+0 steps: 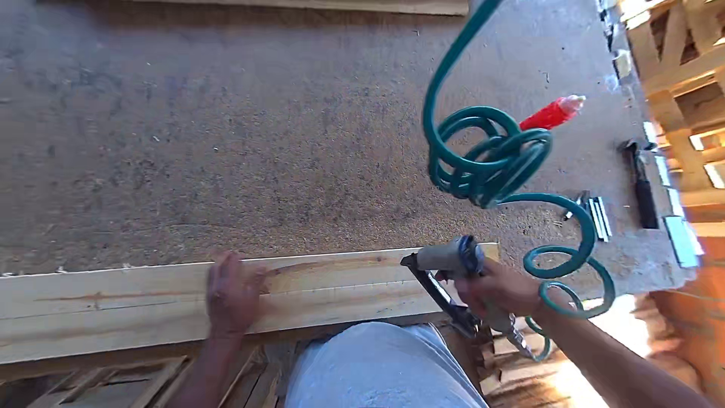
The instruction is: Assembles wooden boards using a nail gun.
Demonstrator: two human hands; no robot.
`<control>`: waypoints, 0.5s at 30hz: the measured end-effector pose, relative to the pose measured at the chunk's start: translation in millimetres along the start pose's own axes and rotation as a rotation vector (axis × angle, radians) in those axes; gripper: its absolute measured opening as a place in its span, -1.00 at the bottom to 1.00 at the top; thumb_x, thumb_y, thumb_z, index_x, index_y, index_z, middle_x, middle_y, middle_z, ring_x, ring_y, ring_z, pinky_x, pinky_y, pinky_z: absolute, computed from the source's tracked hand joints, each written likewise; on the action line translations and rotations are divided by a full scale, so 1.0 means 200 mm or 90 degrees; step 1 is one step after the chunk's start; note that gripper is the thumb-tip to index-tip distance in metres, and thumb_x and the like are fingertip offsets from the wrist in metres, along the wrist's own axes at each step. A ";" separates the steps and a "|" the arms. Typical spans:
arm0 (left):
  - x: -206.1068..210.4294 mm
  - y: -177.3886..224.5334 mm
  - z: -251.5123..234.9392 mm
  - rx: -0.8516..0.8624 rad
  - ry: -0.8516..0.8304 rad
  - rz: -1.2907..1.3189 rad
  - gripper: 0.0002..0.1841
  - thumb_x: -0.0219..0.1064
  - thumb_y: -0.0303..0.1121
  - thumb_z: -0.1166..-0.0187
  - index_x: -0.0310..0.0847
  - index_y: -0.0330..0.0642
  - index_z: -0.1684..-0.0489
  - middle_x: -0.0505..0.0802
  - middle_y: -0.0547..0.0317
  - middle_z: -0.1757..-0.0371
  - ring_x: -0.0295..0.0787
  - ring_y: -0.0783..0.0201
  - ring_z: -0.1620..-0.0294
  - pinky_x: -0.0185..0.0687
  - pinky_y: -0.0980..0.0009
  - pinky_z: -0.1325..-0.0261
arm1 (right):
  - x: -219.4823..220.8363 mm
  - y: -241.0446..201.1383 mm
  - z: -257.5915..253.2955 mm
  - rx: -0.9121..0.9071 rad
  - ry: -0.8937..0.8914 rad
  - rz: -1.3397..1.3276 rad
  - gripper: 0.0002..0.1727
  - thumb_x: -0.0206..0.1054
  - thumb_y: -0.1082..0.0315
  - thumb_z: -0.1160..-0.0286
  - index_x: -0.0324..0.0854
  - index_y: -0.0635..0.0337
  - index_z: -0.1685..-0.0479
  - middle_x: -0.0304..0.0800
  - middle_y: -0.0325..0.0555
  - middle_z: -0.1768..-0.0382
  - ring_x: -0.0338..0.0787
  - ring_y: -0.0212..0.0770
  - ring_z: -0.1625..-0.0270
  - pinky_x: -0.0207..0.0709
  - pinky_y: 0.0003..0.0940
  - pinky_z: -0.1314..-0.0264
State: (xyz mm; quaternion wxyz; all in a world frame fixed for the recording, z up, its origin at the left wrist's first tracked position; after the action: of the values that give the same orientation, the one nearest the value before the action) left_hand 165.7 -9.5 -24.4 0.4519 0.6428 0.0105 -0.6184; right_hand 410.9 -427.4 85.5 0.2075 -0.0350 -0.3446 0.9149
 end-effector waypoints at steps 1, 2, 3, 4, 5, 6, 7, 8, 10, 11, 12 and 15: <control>0.03 0.18 0.08 -0.049 -0.086 0.158 -0.23 0.19 0.20 -0.64 0.54 -0.39 -0.50 0.67 -0.18 -0.52 0.56 -0.05 -0.59 0.44 -0.01 -0.65 | 0.13 -0.15 -0.02 0.000 0.036 0.215 -0.45 0.47 -0.08 -0.41 0.63 -0.01 -0.31 0.78 -0.10 0.30 0.79 -0.17 0.30 0.71 -0.11 0.17; 0.08 0.36 0.17 -0.093 -0.203 0.366 -0.14 0.16 0.33 -0.58 0.50 -0.36 -0.51 0.76 -0.05 -0.42 0.70 0.12 -0.44 0.62 0.16 -0.50 | 0.29 -0.28 -0.05 -0.009 0.044 0.398 -0.33 0.47 0.00 -0.46 0.50 0.00 -0.57 0.84 0.07 0.05 0.84 0.06 0.01 0.68 0.16 -0.09; 0.12 0.52 0.28 -0.130 -0.335 0.587 -0.01 0.20 0.47 -0.46 0.43 -0.36 -0.54 0.81 -0.06 -0.34 0.81 0.10 -0.29 0.75 0.14 -0.34 | 0.44 -0.38 -0.08 -0.028 0.050 0.555 -0.28 0.40 0.10 -0.52 0.34 0.03 -0.70 0.83 0.17 -0.05 0.82 0.23 -0.11 0.61 0.33 -0.16; 0.14 0.65 0.37 -0.160 -0.455 0.780 0.07 0.29 0.52 -0.34 0.37 -0.33 -0.58 0.83 -0.15 -0.29 0.85 -0.02 -0.23 0.79 0.02 -0.28 | 0.59 -0.44 -0.11 -0.096 0.077 0.678 -0.33 0.35 0.25 -0.54 0.32 0.13 -0.68 0.83 0.22 0.00 0.82 0.30 -0.07 0.61 0.36 -0.14; 0.13 0.73 0.45 -0.186 -0.521 0.929 0.02 0.43 0.45 -0.27 0.42 -0.26 -0.53 0.84 -0.19 -0.24 0.85 -0.10 -0.20 0.79 -0.07 -0.28 | 0.71 -0.49 -0.14 -0.208 0.126 0.772 -0.41 0.30 0.40 -0.53 0.40 0.23 -0.60 0.84 0.20 0.13 0.84 0.28 0.05 0.63 0.28 -0.09; 0.11 0.76 0.49 -0.211 -0.520 1.029 -0.15 0.57 0.29 -0.24 0.56 -0.18 -0.39 0.89 -0.14 -0.14 0.89 -0.06 -0.13 0.80 -0.06 -0.24 | 0.81 -0.53 -0.16 -0.342 0.195 0.847 -0.51 0.26 0.47 -0.52 0.50 0.25 -0.48 0.83 0.09 0.28 0.84 0.16 0.18 0.66 0.13 -0.06; 0.07 0.75 0.52 -0.223 -0.487 1.093 -0.36 0.65 0.08 -0.27 0.68 -0.12 -0.24 0.93 -0.06 -0.04 0.92 0.02 -0.05 0.82 0.00 -0.20 | 0.90 -0.56 -0.17 -0.468 0.268 0.895 -0.59 0.22 0.49 -0.54 0.56 0.21 -0.38 0.79 -0.05 0.38 0.81 0.01 0.25 0.65 -0.03 -0.08; 0.02 0.73 0.55 -0.214 -0.444 1.136 -0.56 0.66 -0.13 -0.29 0.78 -0.07 -0.12 0.95 0.02 0.02 0.93 0.11 -0.01 0.82 0.07 -0.20 | 0.96 -0.59 -0.16 -0.565 0.314 0.903 -0.62 0.18 0.50 -0.59 0.58 0.17 -0.36 0.78 -0.13 0.36 0.79 -0.08 0.21 0.60 -0.10 -0.22; -0.08 0.64 0.57 -0.125 -0.317 1.118 -0.67 0.63 -0.37 -0.29 0.85 0.02 -0.05 0.96 0.16 0.03 0.91 0.27 -0.01 0.80 0.17 -0.21 | 1.06 -0.67 -0.12 -0.672 0.353 0.852 -0.67 0.12 0.47 -0.71 0.55 0.07 -0.36 0.82 -0.16 0.08 0.81 -0.13 -0.13 0.49 -0.13 -0.60; -0.13 0.59 0.58 -0.060 -0.232 1.055 -0.63 0.64 -0.41 -0.28 0.83 0.09 -0.08 0.95 0.26 0.01 0.89 0.35 -0.02 0.80 0.24 -0.20 | 1.09 -0.71 -0.07 -0.693 0.383 0.802 -0.69 0.10 0.41 -0.76 0.55 0.02 -0.37 0.80 -0.13 -0.14 0.75 -0.12 -0.35 0.43 -0.12 -0.67; -0.19 0.54 0.60 0.001 -0.149 0.974 -0.58 0.66 -0.42 -0.26 0.81 0.16 -0.12 0.94 0.34 -0.01 0.87 0.41 -0.04 0.79 0.30 -0.20 | 1.11 -0.75 -0.01 -0.700 0.441 0.739 -0.68 0.15 0.34 -0.75 0.58 0.02 -0.38 0.77 -0.10 -0.33 0.67 -0.08 -0.51 0.40 -0.08 -0.69; -0.38 0.49 0.67 0.135 -0.019 0.738 -0.50 0.68 -0.42 -0.27 0.75 0.13 -0.24 0.91 0.39 -0.15 0.83 0.41 -0.17 0.75 0.31 -0.33 | 1.05 -0.83 0.10 -0.675 0.656 0.571 -0.25 0.32 -0.31 -0.51 0.58 0.09 -0.46 0.66 0.07 -0.49 0.52 0.11 -0.65 0.38 0.12 -0.69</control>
State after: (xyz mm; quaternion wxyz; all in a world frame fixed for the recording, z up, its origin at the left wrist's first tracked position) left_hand 98.8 -105.8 115.6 0.6497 0.5766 -0.4110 -0.2767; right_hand 274.7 -241.8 224.7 -0.0866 -0.6701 -0.5425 0.4992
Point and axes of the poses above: each hand's wrist, its own z-axis away from the middle knuckle, its own x-axis out of the palm, y = z × x, the point moved 4 cm from there along -z, towards the middle knuckle
